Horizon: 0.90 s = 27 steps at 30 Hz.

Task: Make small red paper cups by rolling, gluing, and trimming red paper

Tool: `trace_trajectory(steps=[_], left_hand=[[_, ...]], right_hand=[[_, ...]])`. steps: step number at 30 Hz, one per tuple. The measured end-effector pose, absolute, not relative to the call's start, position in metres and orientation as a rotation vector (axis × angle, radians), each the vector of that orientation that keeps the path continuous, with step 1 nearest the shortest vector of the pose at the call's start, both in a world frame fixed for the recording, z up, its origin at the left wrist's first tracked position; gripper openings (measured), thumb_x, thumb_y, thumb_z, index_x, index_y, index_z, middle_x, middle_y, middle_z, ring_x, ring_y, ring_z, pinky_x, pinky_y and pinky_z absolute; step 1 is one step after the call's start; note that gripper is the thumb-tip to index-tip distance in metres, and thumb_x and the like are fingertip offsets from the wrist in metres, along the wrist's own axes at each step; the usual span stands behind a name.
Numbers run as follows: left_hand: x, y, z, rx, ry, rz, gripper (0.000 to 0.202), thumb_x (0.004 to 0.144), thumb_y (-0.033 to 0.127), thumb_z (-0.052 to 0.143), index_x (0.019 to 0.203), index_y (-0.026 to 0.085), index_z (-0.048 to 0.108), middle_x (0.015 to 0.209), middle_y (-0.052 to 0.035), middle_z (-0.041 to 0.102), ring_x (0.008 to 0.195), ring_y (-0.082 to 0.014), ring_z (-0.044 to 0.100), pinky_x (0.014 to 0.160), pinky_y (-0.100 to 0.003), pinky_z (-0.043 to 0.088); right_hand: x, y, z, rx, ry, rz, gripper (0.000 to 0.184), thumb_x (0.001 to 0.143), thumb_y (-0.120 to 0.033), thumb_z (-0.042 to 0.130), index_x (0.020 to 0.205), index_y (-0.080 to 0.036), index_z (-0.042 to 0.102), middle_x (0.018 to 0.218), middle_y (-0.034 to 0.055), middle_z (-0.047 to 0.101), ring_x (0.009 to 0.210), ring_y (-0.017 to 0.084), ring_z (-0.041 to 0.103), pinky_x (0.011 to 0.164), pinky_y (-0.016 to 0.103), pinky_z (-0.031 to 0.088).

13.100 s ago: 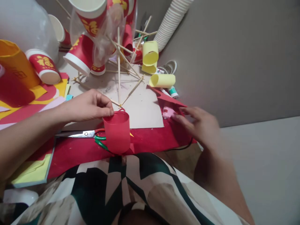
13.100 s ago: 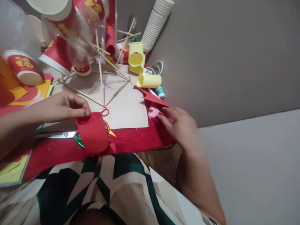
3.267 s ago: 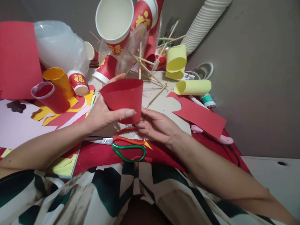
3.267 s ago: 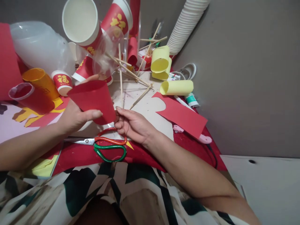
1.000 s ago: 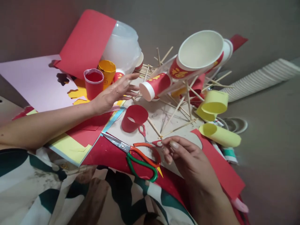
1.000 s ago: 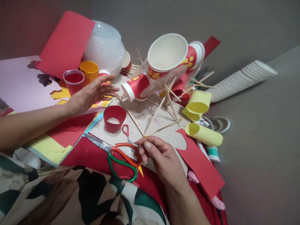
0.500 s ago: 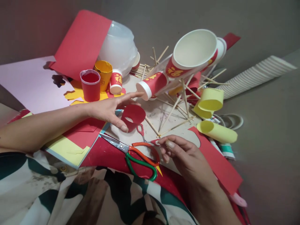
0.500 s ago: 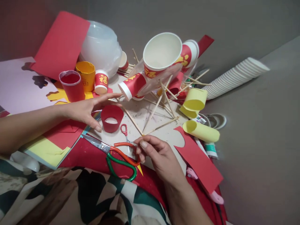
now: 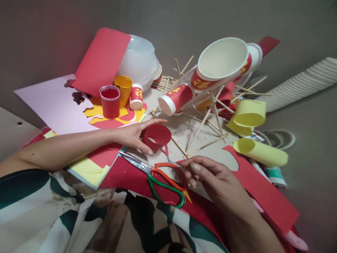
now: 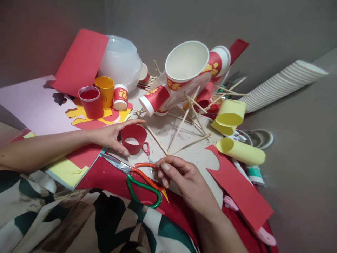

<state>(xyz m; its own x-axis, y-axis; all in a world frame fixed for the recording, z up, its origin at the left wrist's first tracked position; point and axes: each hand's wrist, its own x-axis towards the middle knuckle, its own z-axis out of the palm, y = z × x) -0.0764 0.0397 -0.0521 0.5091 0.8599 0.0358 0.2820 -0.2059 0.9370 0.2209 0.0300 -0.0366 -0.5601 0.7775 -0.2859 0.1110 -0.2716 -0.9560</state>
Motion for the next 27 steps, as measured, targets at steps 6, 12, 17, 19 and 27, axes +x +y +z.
trace_trajectory(steps=[6,12,17,19,27], left_hand=[[-0.0747,0.0402,-0.0566,1.755,0.948,0.732,0.116,0.064,0.043,0.089,0.158,0.017,0.027,0.152,-0.0191,0.052,0.138,-0.0349,0.053,0.115,-0.047,0.043],[-0.0737,0.0395,-0.0575,1.796,0.973,0.73,0.11,0.064,0.046,0.088,0.155,0.018,0.032,0.15,-0.0174,0.053,0.136,-0.0337,0.054,0.114,-0.046,0.043],[-0.0742,0.0418,-0.0608,1.765,0.978,0.793,0.109,0.063,0.048,0.089,0.153,0.018,0.037,0.144,-0.016,0.058,0.135,-0.0342,0.055,0.113,-0.047,0.045],[-0.0742,0.0425,-0.0615,1.759,0.976,0.823,0.106,0.063,0.047,0.089,0.152,0.018,0.039,0.145,-0.0156,0.058,0.135,-0.0334,0.055,0.113,-0.047,0.045],[-0.0744,0.0432,-0.0563,1.634,1.032,0.871,0.088,0.065,0.047,0.088,0.14,0.017,0.052,0.136,-0.0181,0.065,0.124,-0.034,0.064,0.101,-0.048,0.055]], right_hand=[[0.2241,0.0294,-0.0395,-1.12,-1.519,1.896,0.022,0.085,-0.041,0.079,0.089,-0.02,0.078,0.071,0.0031,0.067,0.057,0.011,0.057,0.057,0.023,0.052],[0.2244,0.0285,-0.0404,-1.079,-1.524,1.92,0.019,0.086,-0.04,0.078,0.089,-0.021,0.078,0.072,0.0022,0.067,0.057,0.01,0.056,0.057,0.022,0.051],[0.223,0.0271,-0.0377,-1.09,-1.555,1.881,0.021,0.085,-0.042,0.079,0.087,-0.021,0.078,0.071,0.002,0.067,0.058,0.01,0.056,0.058,0.022,0.051],[0.2229,0.0269,-0.0374,-1.099,-1.573,1.863,0.021,0.085,-0.042,0.078,0.086,-0.021,0.078,0.072,0.0018,0.067,0.058,0.009,0.057,0.058,0.021,0.051],[0.2196,0.0291,-0.0377,-1.112,-1.611,1.846,0.025,0.086,-0.046,0.077,0.087,-0.021,0.077,0.07,0.0006,0.066,0.058,0.009,0.057,0.058,0.02,0.05]])
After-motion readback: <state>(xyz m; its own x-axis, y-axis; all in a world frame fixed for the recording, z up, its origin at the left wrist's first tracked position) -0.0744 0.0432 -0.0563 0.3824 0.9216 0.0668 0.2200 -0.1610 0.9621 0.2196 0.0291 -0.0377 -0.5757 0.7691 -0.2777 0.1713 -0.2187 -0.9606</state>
